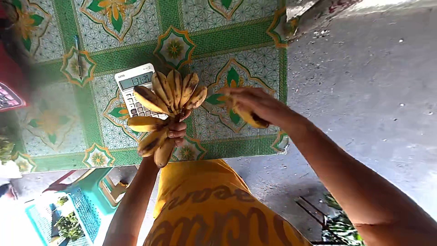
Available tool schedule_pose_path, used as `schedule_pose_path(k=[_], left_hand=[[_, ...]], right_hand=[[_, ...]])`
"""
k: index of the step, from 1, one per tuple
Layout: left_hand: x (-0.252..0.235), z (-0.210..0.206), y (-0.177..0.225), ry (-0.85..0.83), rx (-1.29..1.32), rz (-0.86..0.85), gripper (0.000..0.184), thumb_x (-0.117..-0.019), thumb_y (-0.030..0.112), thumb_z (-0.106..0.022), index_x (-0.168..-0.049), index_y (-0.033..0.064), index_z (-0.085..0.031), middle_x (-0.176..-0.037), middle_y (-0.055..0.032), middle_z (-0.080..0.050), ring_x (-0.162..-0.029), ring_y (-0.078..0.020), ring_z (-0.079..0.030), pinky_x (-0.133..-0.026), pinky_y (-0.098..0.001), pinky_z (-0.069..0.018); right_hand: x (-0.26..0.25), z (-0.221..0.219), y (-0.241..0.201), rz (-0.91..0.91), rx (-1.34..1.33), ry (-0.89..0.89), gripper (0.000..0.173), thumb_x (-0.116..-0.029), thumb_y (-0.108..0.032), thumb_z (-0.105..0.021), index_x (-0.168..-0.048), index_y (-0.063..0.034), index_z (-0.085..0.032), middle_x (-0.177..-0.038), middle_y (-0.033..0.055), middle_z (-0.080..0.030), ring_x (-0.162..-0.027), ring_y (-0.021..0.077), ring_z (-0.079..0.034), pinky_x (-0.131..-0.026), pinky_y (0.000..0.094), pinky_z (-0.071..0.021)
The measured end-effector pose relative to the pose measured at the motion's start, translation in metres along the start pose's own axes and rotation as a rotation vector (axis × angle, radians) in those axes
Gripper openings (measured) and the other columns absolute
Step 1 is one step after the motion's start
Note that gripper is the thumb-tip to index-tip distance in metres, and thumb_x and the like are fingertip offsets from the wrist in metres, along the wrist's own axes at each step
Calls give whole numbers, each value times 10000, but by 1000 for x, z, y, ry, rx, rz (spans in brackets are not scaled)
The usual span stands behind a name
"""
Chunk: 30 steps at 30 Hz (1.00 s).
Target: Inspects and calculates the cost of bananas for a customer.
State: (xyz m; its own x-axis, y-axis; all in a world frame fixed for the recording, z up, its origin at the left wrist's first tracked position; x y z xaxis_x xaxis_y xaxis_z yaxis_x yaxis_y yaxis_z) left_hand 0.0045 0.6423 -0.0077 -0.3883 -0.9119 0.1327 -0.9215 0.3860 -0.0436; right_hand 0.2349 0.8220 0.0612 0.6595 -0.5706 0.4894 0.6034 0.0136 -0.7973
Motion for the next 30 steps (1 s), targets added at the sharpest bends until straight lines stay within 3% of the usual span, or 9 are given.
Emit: schedule_pose_path(k=[2,4,9,15,20,21,23,27,30], left_hand=[[2,10,-4,-5,-58,-20,439,-952,228,-670,-1355,79,-582,-824,-19,-671,-655,-109,-676,-636,-228,-591],[-3,14,-10,13,-127,-47,534,-947,352,-688,-1395,98,-550,-882,-11,-668,-705,-110,-667,-674,-252,-589],[-16,-3,-17,109,-237,-50,462,-1027,405,-561,-1387,118,-539,-973,-20,-650,-739,-116,-649,-689,-257,-575],[-14,-10,-19,182,-413,-82,424,-1065,396,-472,-1372,112,-537,-969,-28,-624,-719,-96,-611,-647,-235,-544],[-10,-15,-29,272,-716,-199,395,-1060,389,-487,-1304,100,-600,-1218,-145,-677,-901,-220,-714,-783,-336,-612],[-10,-19,-32,284,-751,-178,392,-1101,350,-378,-1332,101,-574,-1291,-167,-660,-964,-257,-730,-823,-366,-621],[-11,-28,-36,429,-840,-119,420,-1129,346,-291,-1341,120,-575,-1150,-133,-718,-904,-228,-744,-787,-355,-629],[-25,-27,-32,603,-1053,-146,367,-1086,395,-458,-1338,141,-536,-1024,-68,-693,-836,-162,-703,-752,-357,-613],[-26,-24,-31,676,-1238,-153,413,-1058,364,-547,-1403,153,-464,-1165,-86,-658,-945,-166,-660,-805,-391,-569]], right_hand=[[-14,24,3,-92,61,147,536,-1061,-427,-360,-1466,-126,-540,-1310,149,-636,-1153,262,-625,-976,526,-493],[-39,38,3,-77,169,277,492,-1084,-380,-378,-1397,-58,-579,-1220,239,-646,-1128,381,-625,-960,627,-459],[-117,57,-14,40,233,462,462,-1109,-290,-322,-1391,-14,-563,-1163,250,-655,-1073,374,-648,-953,567,-487],[-138,49,-47,136,152,296,518,-1103,-290,-411,-1558,-41,-414,-1508,195,-517,-1391,294,-506,-1162,475,-385],[-117,47,-17,152,-323,429,582,-1009,-121,-558,-1557,-51,-375,-1505,145,-517,-1296,226,-586,-1017,374,-536],[-112,44,-10,130,-220,478,569,-1024,-118,-540,-1558,-30,-365,-1495,169,-525,-1310,245,-583,-1040,395,-528],[-97,31,1,68,133,543,586,-1047,-88,-485,-1594,-12,-287,-1490,215,-526,-1338,329,-563,-1107,489,-471],[-51,-7,21,-73,647,602,714,-1038,-52,-428,-1657,-72,-73,-1552,258,-450,-1339,484,-532,-1179,716,-199],[-1,-17,34,-84,547,728,537,-1031,-80,-464,-1566,-89,-421,-1274,257,-664,-1003,494,-686,-824,689,-514]])
Point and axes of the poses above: each hand's wrist, its own x-axis away from the middle knuckle, its own z-axis out of the back of the hand, y = z × x, the point moved 2 cm from there along -x, towards the middle knuckle
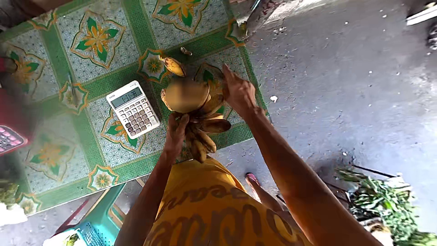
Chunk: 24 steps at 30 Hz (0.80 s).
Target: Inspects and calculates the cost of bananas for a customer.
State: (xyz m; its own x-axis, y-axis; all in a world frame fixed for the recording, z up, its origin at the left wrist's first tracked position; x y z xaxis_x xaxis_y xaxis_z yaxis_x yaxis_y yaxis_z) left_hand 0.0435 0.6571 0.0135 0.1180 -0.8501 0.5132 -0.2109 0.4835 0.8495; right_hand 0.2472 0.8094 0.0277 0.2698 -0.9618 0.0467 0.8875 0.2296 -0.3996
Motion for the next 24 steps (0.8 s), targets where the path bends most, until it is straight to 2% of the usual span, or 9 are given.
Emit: schedule_pose_path(k=[2,4,6,8,12,15,17,21,24], left_hand=[[1,-4,-3,11,-33,12,428,-1063,345,-533,-1423,131,-443,-1219,-114,-634,-995,-200,-647,-827,-423,-560],[2,-9,-1,36,-4,60,432,-1057,357,-548,-1422,146,-450,-1205,-104,-642,-976,-193,-656,-805,-407,-570],[2,-14,3,47,72,95,399,-1048,354,-565,-1391,166,-487,-1150,-76,-658,-931,-170,-666,-765,-372,-579],[0,-17,6,38,150,106,310,-1046,341,-571,-1306,178,-529,-1060,-35,-657,-861,-131,-664,-716,-329,-584],[-1,-23,9,-24,265,105,223,-1064,300,-543,-1245,172,-573,-1037,-8,-673,-839,-102,-672,-698,-277,-584],[8,-34,19,-116,328,108,209,-1087,281,-488,-1226,154,-579,-1051,-26,-691,-871,-129,-702,-723,-301,-610],[14,-41,29,-189,342,97,207,-1089,285,-473,-1203,158,-591,-1050,-17,-690,-894,-125,-695,-744,-303,-603],[25,-63,54,-309,451,47,176,-1089,268,-482,-1145,162,-610,-1031,-16,-693,-899,-123,-706,-766,-307,-613],[25,-85,68,-358,505,-43,169,-1089,243,-484,-1146,139,-604,-1035,-50,-713,-929,-158,-726,-788,-329,-625]], right_hand=[[34,14,19,-172,-342,42,339,-1091,-246,-472,-1259,-24,-665,-1003,158,-750,-806,293,-751,-729,496,-627],[83,16,28,-393,-718,58,496,-1091,-441,-444,-1120,-1,-672,-896,90,-755,-727,183,-744,-671,371,-635],[141,2,24,-564,-952,82,693,-1029,-672,-370,-1175,-63,-666,-1000,68,-753,-841,185,-734,-714,385,-607],[173,-14,7,-693,-1170,58,728,-998,-721,-365,-1349,-132,-608,-1245,58,-696,-1023,251,-710,-775,480,-609],[199,-32,-47,-612,-1394,72,701,-999,-468,-577,-1598,-239,-294,-1428,71,-591,-1162,297,-667,-833,521,-616],[198,-23,-69,-398,-1213,267,989,-809,-287,-835,-1614,-205,-268,-1521,81,-483,-1205,222,-638,-911,425,-610],[199,-5,-73,-315,-1047,401,981,-798,-243,-871,-1602,-196,-311,-1550,134,-404,-1154,247,-669,-815,427,-658],[208,10,-76,-267,-868,656,518,-860,-172,-828,-1320,-66,-614,-1316,109,-596,-1050,181,-689,-788,350,-648],[219,-4,-83,-301,-978,762,471,-876,-170,-812,-1295,-53,-631,-1275,118,-638,-965,191,-716,-749,354,-653]])
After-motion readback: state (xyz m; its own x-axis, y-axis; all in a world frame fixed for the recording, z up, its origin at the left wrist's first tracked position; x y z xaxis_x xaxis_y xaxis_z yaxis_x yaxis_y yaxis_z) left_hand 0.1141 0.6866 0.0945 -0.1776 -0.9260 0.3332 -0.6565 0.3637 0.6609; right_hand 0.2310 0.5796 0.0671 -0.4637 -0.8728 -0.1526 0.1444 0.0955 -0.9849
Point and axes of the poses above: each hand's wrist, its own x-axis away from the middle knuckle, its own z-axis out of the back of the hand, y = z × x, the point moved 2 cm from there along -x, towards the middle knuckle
